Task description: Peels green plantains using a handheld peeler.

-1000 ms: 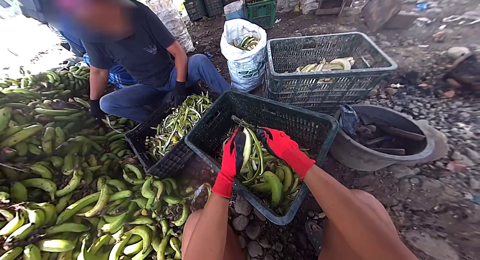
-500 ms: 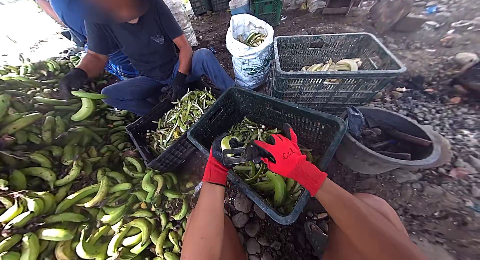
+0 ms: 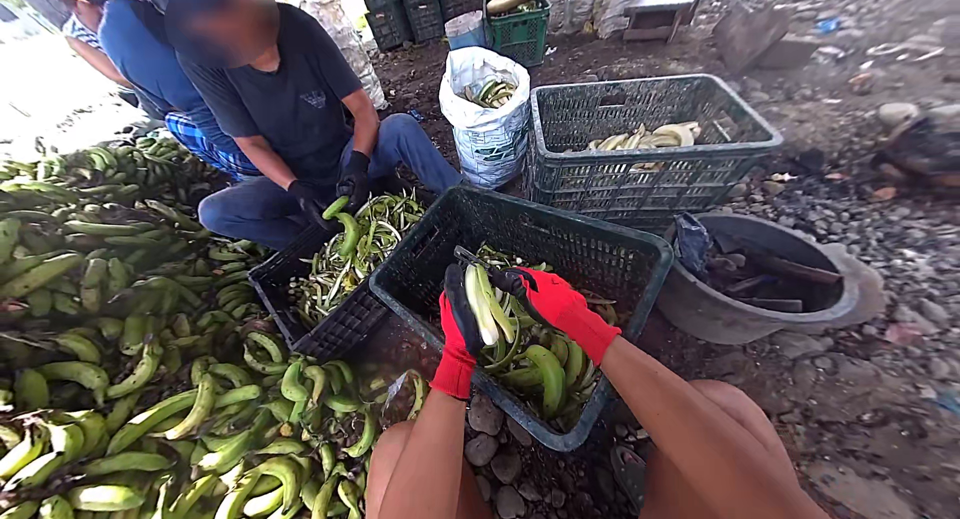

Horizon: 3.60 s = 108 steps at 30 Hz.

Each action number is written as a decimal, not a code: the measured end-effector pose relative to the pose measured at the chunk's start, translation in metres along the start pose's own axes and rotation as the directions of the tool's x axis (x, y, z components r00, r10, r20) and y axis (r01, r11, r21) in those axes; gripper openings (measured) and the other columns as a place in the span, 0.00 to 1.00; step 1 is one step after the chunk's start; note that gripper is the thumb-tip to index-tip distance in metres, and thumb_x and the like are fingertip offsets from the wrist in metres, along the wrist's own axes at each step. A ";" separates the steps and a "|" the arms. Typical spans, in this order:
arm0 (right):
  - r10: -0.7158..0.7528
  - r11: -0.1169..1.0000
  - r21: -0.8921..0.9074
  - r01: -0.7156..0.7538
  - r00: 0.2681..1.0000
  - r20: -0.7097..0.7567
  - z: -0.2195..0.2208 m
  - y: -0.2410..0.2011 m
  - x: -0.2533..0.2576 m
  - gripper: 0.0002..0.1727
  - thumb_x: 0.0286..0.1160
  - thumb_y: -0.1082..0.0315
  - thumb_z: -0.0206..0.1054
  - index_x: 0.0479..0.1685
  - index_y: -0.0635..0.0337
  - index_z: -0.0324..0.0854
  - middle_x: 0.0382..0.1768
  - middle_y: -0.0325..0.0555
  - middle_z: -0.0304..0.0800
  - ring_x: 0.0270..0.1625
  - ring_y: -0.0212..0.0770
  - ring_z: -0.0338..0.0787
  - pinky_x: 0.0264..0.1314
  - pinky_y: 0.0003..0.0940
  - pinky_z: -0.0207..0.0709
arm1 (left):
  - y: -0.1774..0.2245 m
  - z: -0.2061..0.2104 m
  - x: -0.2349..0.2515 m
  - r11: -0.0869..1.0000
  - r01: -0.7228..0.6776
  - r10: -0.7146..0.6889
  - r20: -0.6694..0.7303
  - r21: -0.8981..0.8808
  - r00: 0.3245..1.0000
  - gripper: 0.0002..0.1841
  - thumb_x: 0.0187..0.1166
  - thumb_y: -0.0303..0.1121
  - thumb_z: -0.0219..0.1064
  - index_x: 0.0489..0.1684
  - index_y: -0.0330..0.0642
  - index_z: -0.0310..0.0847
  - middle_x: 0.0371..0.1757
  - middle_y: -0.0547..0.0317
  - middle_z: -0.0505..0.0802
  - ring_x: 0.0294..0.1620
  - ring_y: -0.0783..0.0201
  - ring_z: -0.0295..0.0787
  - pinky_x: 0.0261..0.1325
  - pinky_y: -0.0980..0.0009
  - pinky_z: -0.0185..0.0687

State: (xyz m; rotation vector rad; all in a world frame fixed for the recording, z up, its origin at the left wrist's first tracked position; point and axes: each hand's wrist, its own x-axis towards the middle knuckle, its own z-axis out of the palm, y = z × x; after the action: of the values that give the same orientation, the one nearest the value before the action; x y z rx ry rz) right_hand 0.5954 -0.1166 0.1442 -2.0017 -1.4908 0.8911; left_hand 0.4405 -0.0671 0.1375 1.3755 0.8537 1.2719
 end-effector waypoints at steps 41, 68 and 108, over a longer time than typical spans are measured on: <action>0.281 0.647 0.712 0.272 0.783 -0.555 -0.135 0.141 -0.084 0.22 0.96 0.51 0.46 0.62 0.59 0.78 0.25 0.38 0.78 0.22 0.30 0.78 0.26 0.25 0.78 | -0.015 0.059 -0.051 0.278 -0.889 -0.871 0.486 0.364 -0.074 0.41 0.61 0.26 0.80 0.83 0.56 0.73 0.94 0.48 0.58 0.92 0.26 0.38 0.72 0.17 0.50; -0.249 0.927 -0.259 0.271 0.962 0.116 -0.002 0.011 -0.062 0.29 0.92 0.48 0.48 0.79 0.55 0.76 0.65 0.59 0.89 0.73 0.57 0.84 0.83 0.61 0.64 | -0.012 -0.009 -0.002 0.648 0.502 -0.505 0.171 -0.572 0.846 0.21 0.92 0.52 0.43 0.46 0.48 0.76 0.28 0.58 0.87 0.25 0.65 0.87 0.25 0.68 0.85; -0.175 0.900 -0.404 0.164 0.985 0.009 -0.014 0.001 -0.052 0.26 0.83 0.52 0.64 0.80 0.39 0.77 0.64 0.54 0.88 0.72 0.58 0.83 0.85 0.81 0.38 | -0.004 -0.024 0.000 0.957 0.147 -0.052 0.348 -0.251 0.936 0.20 0.89 0.38 0.42 0.68 0.46 0.77 0.46 0.66 0.91 0.44 0.75 0.88 0.50 0.73 0.87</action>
State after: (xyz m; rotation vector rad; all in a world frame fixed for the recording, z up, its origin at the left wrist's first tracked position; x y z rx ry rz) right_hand 0.5965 -0.1668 0.1637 -2.1047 -1.9240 0.5088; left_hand 0.4174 -0.0608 0.1312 1.2611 0.4832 0.9932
